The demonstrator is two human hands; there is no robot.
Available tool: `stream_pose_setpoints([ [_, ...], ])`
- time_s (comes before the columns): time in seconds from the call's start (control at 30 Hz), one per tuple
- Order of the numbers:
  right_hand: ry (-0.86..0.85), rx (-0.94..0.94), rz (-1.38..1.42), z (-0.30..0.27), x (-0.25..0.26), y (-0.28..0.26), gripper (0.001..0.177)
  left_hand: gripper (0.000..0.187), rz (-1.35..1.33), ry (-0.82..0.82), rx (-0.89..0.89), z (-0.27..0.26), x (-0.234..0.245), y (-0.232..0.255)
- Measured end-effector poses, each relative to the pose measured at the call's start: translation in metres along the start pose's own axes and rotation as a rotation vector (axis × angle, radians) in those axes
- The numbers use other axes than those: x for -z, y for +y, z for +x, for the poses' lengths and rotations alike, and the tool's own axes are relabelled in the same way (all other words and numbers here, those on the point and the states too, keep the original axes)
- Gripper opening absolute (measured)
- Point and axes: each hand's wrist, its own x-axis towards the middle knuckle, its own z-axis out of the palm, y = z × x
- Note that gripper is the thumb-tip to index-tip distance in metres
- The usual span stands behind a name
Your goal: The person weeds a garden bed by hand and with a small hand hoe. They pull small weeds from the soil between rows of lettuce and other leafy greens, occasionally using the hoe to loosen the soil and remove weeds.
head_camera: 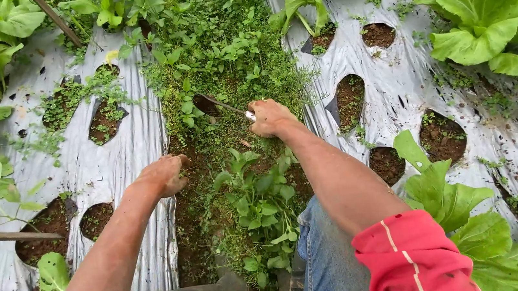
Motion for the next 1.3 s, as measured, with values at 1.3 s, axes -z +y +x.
stream_pose_setpoints([
  [1.3,0.008,-0.006,-0.246,-0.057,0.028,-0.012,0.027,0.044,-0.311,0.082,0.023,-0.086,0.021,-0.004],
])
